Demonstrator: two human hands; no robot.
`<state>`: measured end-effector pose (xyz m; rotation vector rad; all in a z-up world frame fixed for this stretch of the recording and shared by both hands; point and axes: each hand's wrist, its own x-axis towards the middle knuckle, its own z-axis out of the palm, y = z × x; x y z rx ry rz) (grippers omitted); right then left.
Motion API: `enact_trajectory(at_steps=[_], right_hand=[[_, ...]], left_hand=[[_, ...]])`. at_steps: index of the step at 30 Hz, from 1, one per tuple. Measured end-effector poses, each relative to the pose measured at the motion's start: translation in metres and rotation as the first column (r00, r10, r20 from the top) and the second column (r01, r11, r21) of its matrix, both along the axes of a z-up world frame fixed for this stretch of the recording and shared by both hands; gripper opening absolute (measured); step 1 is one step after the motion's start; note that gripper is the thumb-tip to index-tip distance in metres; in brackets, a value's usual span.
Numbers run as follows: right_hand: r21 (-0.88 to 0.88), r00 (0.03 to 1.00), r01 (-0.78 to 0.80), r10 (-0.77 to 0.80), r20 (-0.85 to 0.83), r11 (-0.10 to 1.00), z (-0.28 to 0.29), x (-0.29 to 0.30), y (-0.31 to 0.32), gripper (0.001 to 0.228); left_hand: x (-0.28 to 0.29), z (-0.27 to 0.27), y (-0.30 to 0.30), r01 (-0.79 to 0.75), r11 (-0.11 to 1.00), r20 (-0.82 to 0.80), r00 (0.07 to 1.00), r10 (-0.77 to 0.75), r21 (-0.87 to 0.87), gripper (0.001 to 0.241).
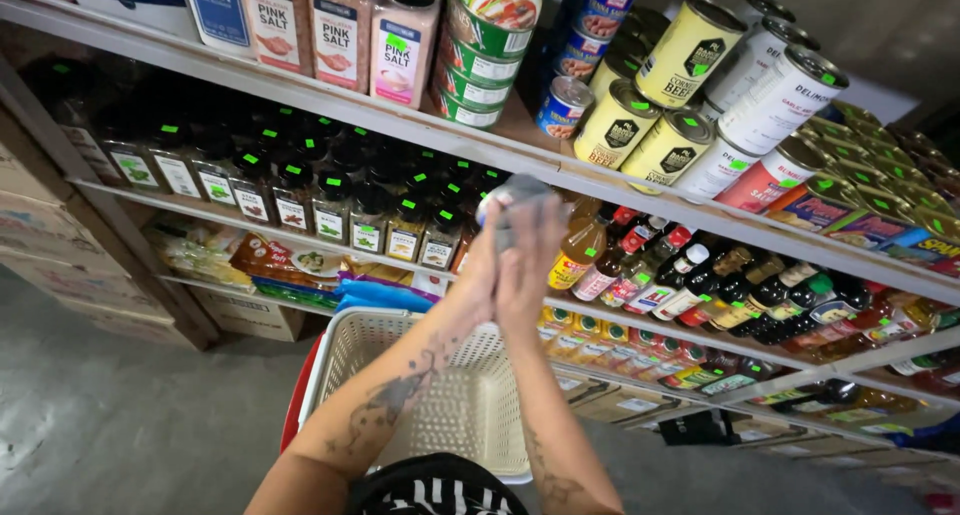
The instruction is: Wiping dust off canned food items with a cloth and placing them into a shopping basket.
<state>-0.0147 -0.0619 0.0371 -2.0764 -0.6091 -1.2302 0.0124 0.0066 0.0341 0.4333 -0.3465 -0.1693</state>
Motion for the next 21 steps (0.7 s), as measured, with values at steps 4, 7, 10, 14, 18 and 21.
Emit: enact_trajectory(at_steps=[4, 7, 10, 14, 18, 21], right_hand=[[0.847, 0.864, -0.153, 0.485, -0.135, 0.510, -0.018, 0.035, -0.026, 0.066], [0.973, 0.729, -0.053, 0.674, -0.117, 0.227, -0.053, 0.040, -0.025, 0.068], [0.748, 0.808, -0.067, 0.475, -0.347, 0.660, -0.063, 0.001, -0.012, 0.068], [0.455, 0.687, 0.279, 0.156, -0.710, 0.846, -0.061, -0.011, -0.047, 0.052], [0.829, 0.815, 0.059, 0.453, -0.361, 0.555, -0.050, 0.024, -0.088, 0.046], [0.253, 0.936, -0.113, 0.189, -0.299, 0.961, 0.012, -0.001, -0.056, 0.026]], left_hand=[[-0.004, -0.008, -0.019, -0.060, 0.971, -0.144, 0.985, 0.096, 0.232, 0.062], [0.008, -0.023, -0.025, -0.164, 0.960, -0.024, 0.984, 0.174, 0.227, 0.057], [0.022, -0.035, -0.020, -0.238, 0.934, -0.034, 0.966, 0.256, 0.268, 0.057], [0.021, -0.027, 0.003, -0.385, 0.824, -0.004, 0.905, 0.424, 0.415, 0.067], [0.011, -0.026, 0.017, -0.592, 0.566, 0.385, 0.805, 0.452, 0.573, 0.083], [0.006, -0.036, 0.014, -0.743, 0.288, 0.632, 0.666, 0.396, 0.604, 0.090]])
